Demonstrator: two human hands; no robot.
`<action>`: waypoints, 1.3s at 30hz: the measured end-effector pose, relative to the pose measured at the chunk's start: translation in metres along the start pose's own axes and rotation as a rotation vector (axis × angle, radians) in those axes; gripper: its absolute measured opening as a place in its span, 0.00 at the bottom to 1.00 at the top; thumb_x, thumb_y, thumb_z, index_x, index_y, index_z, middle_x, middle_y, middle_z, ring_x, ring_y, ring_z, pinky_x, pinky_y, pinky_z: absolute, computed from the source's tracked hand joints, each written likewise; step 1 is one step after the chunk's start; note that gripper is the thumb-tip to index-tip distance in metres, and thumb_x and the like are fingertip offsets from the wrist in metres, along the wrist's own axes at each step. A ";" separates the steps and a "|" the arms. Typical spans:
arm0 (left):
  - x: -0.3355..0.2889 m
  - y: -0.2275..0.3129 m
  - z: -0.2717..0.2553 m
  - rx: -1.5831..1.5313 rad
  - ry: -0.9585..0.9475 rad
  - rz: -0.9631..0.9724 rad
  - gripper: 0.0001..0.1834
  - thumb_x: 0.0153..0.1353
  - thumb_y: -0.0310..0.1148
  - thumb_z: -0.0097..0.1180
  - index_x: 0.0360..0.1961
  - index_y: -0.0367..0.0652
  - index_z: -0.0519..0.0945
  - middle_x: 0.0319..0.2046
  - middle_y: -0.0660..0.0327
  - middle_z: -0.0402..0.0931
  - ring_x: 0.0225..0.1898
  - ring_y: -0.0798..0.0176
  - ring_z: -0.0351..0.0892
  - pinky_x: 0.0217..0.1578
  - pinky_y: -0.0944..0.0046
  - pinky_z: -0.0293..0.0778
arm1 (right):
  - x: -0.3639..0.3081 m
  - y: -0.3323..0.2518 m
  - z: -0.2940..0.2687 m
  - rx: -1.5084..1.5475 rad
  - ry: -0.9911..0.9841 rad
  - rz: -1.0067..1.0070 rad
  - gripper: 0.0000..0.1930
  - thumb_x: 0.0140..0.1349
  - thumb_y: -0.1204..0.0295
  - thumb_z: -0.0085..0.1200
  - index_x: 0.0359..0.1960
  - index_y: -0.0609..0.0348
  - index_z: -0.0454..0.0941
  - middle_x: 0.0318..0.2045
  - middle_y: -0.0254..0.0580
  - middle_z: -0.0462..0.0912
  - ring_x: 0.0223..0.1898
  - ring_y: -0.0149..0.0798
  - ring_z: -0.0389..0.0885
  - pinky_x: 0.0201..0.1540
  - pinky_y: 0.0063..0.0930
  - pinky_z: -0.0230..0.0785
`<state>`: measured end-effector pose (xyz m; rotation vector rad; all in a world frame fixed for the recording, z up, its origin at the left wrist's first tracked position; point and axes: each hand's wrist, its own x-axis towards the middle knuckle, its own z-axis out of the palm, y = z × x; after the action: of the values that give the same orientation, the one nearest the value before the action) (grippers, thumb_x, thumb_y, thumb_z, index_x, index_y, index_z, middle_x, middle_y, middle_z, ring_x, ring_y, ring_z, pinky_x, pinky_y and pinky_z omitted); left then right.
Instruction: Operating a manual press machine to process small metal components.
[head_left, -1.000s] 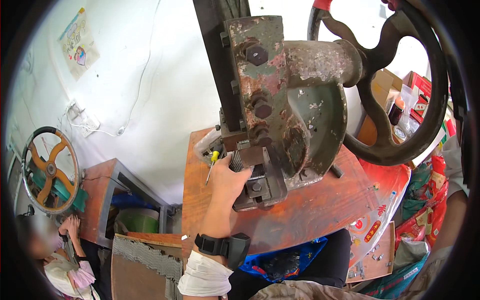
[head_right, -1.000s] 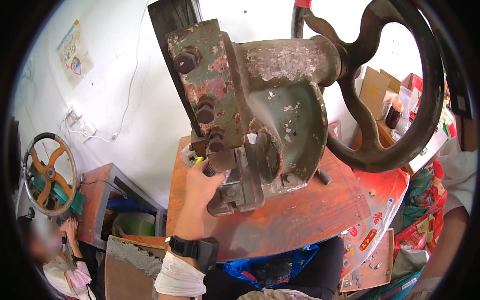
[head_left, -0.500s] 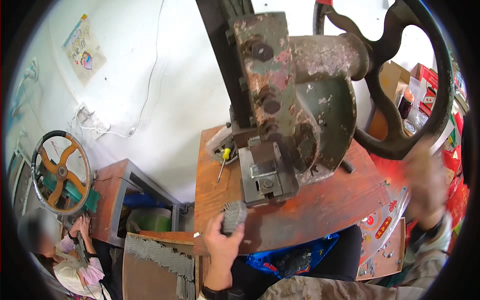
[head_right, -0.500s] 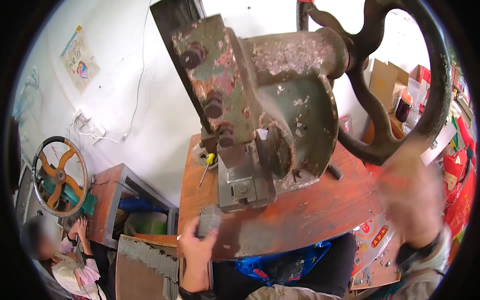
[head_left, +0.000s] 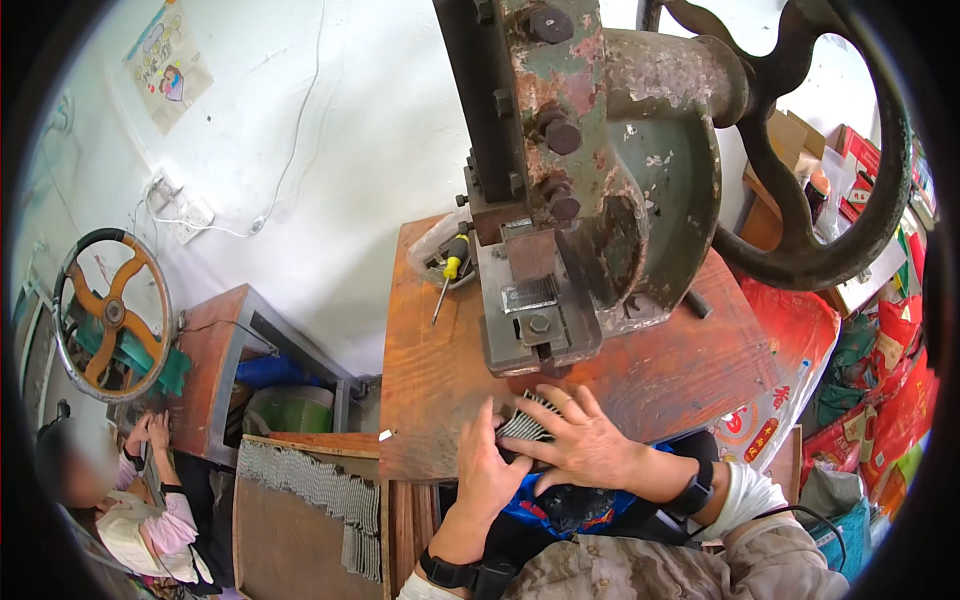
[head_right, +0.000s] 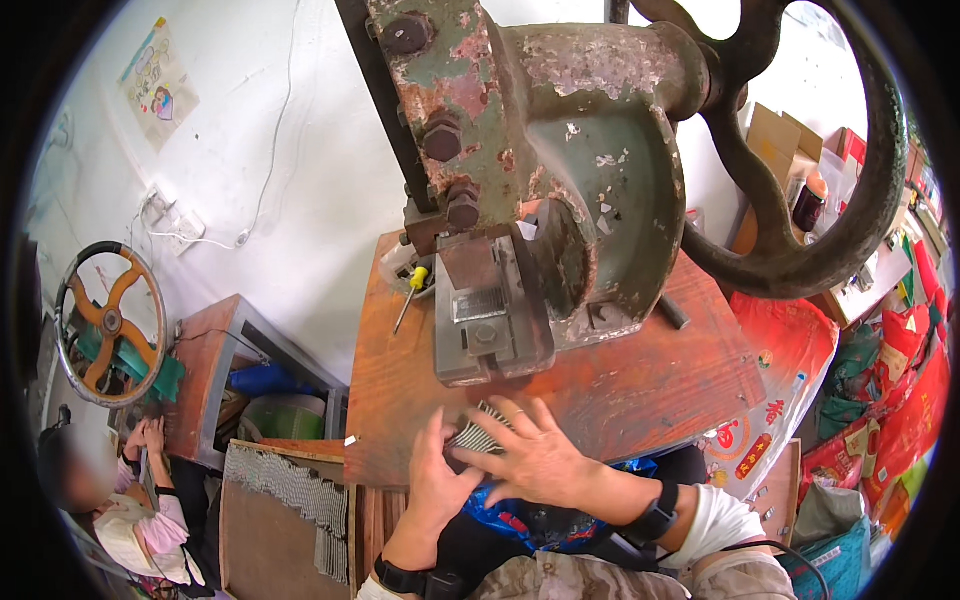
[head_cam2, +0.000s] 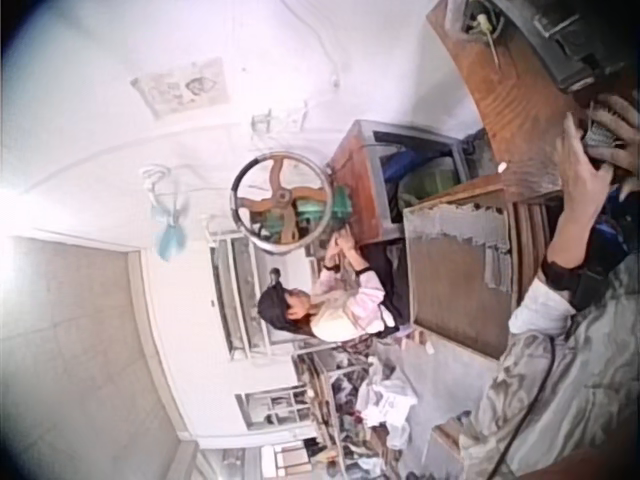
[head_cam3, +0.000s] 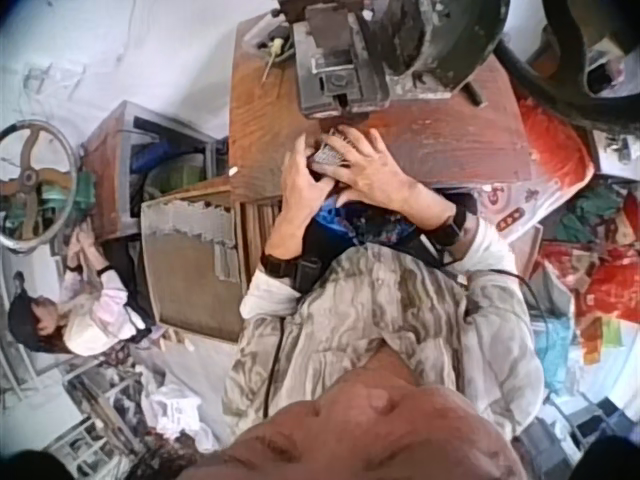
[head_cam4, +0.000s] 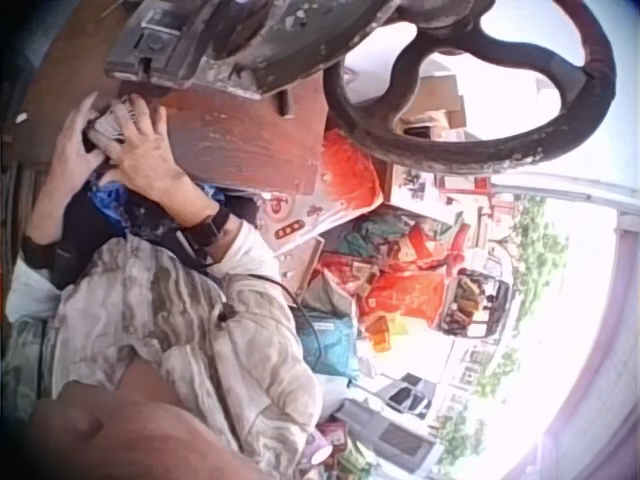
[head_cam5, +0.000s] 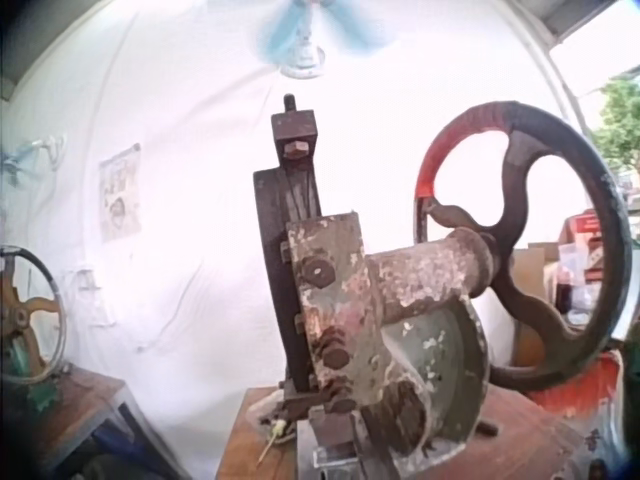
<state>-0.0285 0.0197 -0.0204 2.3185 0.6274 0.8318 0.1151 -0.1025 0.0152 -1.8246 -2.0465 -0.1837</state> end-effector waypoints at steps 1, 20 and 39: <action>-0.001 -0.001 0.001 -0.036 -0.001 -0.032 0.46 0.37 0.30 0.72 0.60 0.34 0.63 0.42 0.48 0.74 0.44 0.48 0.74 0.45 0.55 0.70 | 0.006 -0.001 0.002 -0.016 -0.011 0.000 0.33 0.44 0.47 0.61 0.56 0.37 0.73 0.59 0.40 0.65 0.61 0.51 0.59 0.54 0.53 0.58; 0.019 0.020 0.016 0.404 -0.009 0.039 0.28 0.43 0.39 0.70 0.45 0.37 0.77 0.37 0.51 0.75 0.40 0.49 0.74 0.42 0.53 0.68 | -0.027 0.040 0.009 0.211 0.215 0.304 0.31 0.45 0.67 0.65 0.54 0.58 0.73 0.52 0.48 0.72 0.56 0.54 0.66 0.59 0.44 0.61; -0.094 -0.001 0.044 -0.333 -0.608 -0.626 0.29 0.59 0.42 0.60 0.52 0.27 0.72 0.38 0.49 0.79 0.38 0.54 0.77 0.41 0.60 0.72 | -0.033 0.038 0.011 0.141 0.317 0.220 0.20 0.43 0.71 0.65 0.41 0.60 0.79 0.45 0.46 0.77 0.51 0.52 0.71 0.55 0.42 0.64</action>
<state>-0.0636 -0.0516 -0.0870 1.7655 0.7913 -0.0649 0.1526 -0.1237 -0.0133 -1.7883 -1.5929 -0.2422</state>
